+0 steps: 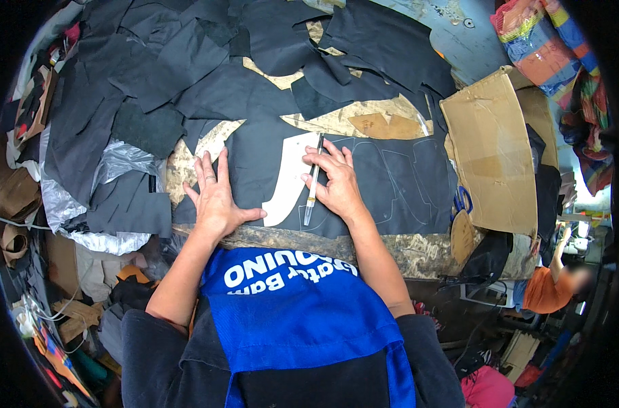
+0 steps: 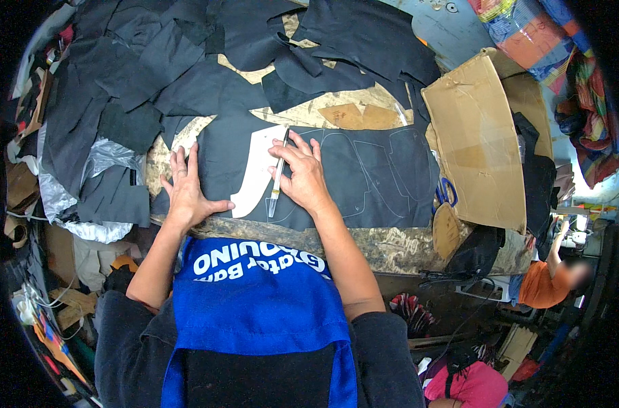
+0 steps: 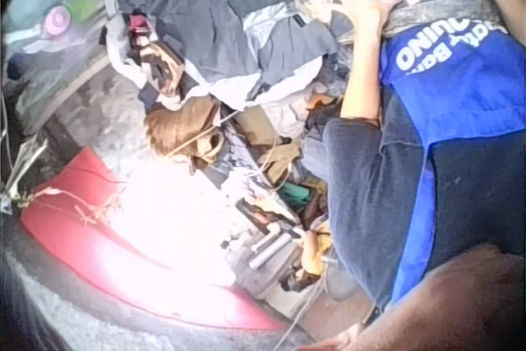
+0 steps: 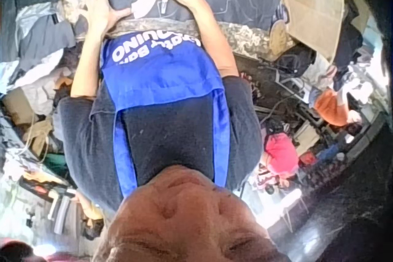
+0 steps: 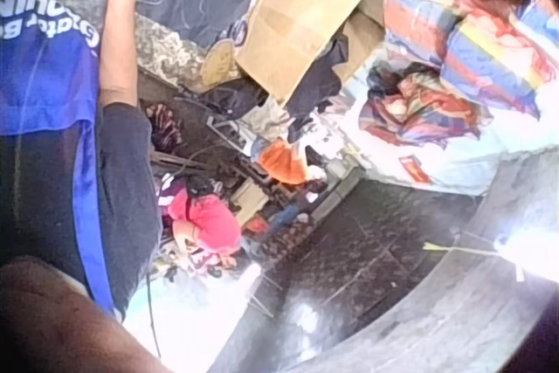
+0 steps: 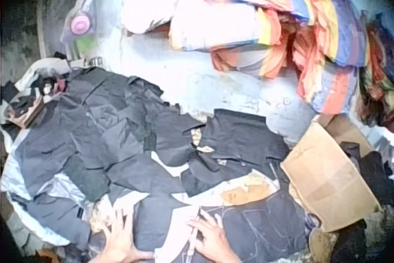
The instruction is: The person lays black fabric flat on a worktable, places cardboard pattern pieces on the fabric, and traces their outlines with a pen. The person then lifts the fabric to reposition it and continues tracing additional pattern pieces. The traced fabric remains on the table at the end of the clip.
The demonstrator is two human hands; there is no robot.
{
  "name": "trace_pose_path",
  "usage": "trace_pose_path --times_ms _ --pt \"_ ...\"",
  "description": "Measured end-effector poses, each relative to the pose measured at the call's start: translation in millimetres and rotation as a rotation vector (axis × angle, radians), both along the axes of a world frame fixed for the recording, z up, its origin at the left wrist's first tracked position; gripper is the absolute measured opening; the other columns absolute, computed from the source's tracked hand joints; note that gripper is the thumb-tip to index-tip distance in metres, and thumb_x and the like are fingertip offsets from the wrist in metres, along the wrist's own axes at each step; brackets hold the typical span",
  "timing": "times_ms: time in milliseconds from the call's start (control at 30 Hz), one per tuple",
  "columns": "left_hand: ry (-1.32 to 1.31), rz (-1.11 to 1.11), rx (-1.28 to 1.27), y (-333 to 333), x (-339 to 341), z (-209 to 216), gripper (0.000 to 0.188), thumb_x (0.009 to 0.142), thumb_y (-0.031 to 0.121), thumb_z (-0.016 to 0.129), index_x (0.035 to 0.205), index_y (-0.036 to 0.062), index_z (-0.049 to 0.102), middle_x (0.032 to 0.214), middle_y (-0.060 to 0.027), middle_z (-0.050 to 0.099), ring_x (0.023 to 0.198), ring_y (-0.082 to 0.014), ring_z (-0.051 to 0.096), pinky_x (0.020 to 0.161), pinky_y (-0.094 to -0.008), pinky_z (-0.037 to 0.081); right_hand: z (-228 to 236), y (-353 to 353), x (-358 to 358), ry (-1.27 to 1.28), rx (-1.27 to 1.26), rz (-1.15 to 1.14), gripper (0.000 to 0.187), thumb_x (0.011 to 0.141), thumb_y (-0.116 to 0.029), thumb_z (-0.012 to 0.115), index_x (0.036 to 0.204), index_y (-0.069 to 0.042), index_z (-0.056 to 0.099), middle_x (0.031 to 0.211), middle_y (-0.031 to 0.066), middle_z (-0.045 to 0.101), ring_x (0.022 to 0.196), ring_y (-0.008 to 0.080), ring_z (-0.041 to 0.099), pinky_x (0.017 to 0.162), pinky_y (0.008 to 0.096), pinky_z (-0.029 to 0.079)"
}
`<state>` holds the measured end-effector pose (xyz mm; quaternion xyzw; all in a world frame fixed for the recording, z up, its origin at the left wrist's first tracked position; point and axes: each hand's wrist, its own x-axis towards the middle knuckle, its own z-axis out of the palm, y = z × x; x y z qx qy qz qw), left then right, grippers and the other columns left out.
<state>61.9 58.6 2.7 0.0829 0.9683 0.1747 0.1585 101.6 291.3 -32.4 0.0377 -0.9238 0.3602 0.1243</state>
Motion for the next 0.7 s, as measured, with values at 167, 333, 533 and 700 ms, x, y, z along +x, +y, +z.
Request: trace_pose_path --times_ms 167,333,533,700 --pt "-0.008 -0.039 -0.022 -0.2 0.5 1.7 0.137 0.04 0.046 0.088 0.147 0.0131 0.01 0.15 -0.0269 0.008 0.14 -0.0401 0.001 0.099 -0.0725 0.009 0.3 0.5 -0.3 0.0 -0.023 0.004 0.03 0.073 -0.019 0.074 0.101 -0.013 0.065 0.116 0.0032 0.063 0.128 0.0283 0.042 0.105 0.0556 0.021" --pt "-0.003 -0.039 0.006 -2.6 0.1 -1.3 0.136 0.041 0.046 0.088 0.148 0.0135 0.009 0.15 -0.0271 0.008 0.14 -0.0402 0.0 0.099 -0.0731 0.01 -7.0 2.5 0.8 0.046 -0.077 -0.016 0.033 0.072 -0.018 0.074 0.102 -0.011 0.064 0.115 0.0065 0.063 0.123 0.0293 0.047 0.106 0.0509 0.025" --pt "-0.045 -0.039 -0.001 -0.4 -1.0 1.6 0.137 0.042 0.044 0.088 0.148 0.0134 0.007 0.15 -0.0263 0.008 0.14 -0.0408 0.001 0.099 -0.0727 0.009 -17.5 16.9 -0.1 0.336 -1.143 -0.281 0.017 0.096 -0.013 0.05 0.106 0.0 0.051 0.109 0.0178 0.063 0.105 0.0254 0.06 0.093 0.034 0.045" --pt "-0.05 -0.043 -0.023 -0.3 -1.8 3.0 0.137 0.042 0.045 0.088 0.148 0.0127 0.007 0.15 -0.0259 0.009 0.14 -0.0404 0.001 0.099 -0.0727 0.009 -13.4 16.1 2.9 0.193 -0.772 -0.299 0.017 0.097 -0.011 0.044 0.108 0.0 0.051 0.105 0.0161 0.064 0.105 0.021 0.06 0.093 0.0313 0.045"
